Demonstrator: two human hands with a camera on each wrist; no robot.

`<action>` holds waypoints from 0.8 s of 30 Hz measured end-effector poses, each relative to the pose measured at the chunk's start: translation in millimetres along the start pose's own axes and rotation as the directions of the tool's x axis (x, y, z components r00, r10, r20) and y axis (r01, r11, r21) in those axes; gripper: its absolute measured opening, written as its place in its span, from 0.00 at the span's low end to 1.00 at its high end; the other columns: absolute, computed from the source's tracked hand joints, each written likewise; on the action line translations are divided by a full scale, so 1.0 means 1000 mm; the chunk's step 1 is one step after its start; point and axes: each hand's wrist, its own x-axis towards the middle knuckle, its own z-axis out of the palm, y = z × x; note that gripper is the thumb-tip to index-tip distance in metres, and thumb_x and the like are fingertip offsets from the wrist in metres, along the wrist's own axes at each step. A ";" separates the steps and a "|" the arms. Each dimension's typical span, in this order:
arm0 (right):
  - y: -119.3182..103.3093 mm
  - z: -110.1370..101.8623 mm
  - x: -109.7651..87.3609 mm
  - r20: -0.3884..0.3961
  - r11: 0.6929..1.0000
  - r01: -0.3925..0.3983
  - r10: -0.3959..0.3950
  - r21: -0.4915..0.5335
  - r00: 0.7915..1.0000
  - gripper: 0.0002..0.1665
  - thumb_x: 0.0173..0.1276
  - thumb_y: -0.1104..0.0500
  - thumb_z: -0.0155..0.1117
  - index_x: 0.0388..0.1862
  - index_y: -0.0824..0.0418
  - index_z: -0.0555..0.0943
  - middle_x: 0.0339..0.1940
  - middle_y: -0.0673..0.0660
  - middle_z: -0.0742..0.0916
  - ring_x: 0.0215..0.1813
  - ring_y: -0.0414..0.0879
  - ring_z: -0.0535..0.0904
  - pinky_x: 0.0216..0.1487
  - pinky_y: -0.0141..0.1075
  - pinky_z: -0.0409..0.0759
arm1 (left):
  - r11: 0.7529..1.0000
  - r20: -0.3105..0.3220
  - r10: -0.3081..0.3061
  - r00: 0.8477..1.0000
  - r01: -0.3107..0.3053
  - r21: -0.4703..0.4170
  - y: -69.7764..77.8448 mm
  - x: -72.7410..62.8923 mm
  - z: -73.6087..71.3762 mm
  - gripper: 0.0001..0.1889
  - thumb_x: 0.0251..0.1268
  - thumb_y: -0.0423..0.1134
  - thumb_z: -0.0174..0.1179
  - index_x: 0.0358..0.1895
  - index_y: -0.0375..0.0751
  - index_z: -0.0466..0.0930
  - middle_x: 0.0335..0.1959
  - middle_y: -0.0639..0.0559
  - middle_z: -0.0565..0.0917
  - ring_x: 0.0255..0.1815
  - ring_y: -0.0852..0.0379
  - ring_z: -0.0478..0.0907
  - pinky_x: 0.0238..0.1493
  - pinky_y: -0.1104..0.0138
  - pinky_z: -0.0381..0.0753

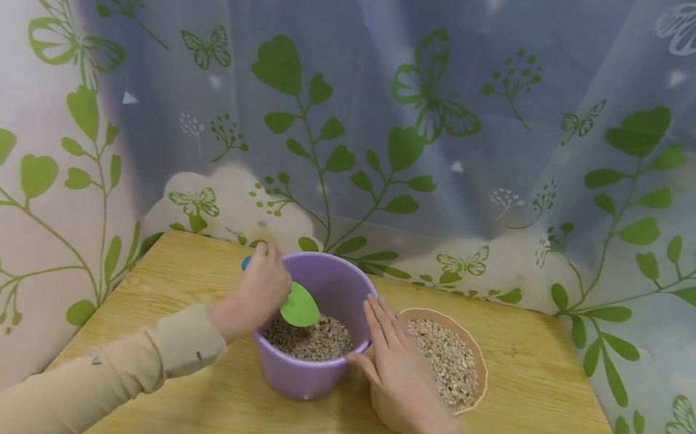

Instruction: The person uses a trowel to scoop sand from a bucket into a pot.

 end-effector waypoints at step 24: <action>-0.008 0.007 -0.001 0.067 0.994 -0.091 0.086 0.060 0.994 0.43 0.82 0.38 0.42 0.83 0.62 0.48 0.84 0.59 0.54 0.84 0.53 0.48 0.78 0.52 0.56 | 0.883 0.020 0.372 0.928 -0.360 0.302 0.023 0.003 0.014 0.09 0.66 0.45 0.60 0.27 0.50 0.78 0.20 0.56 0.70 0.27 0.58 0.61 0.34 0.67 0.62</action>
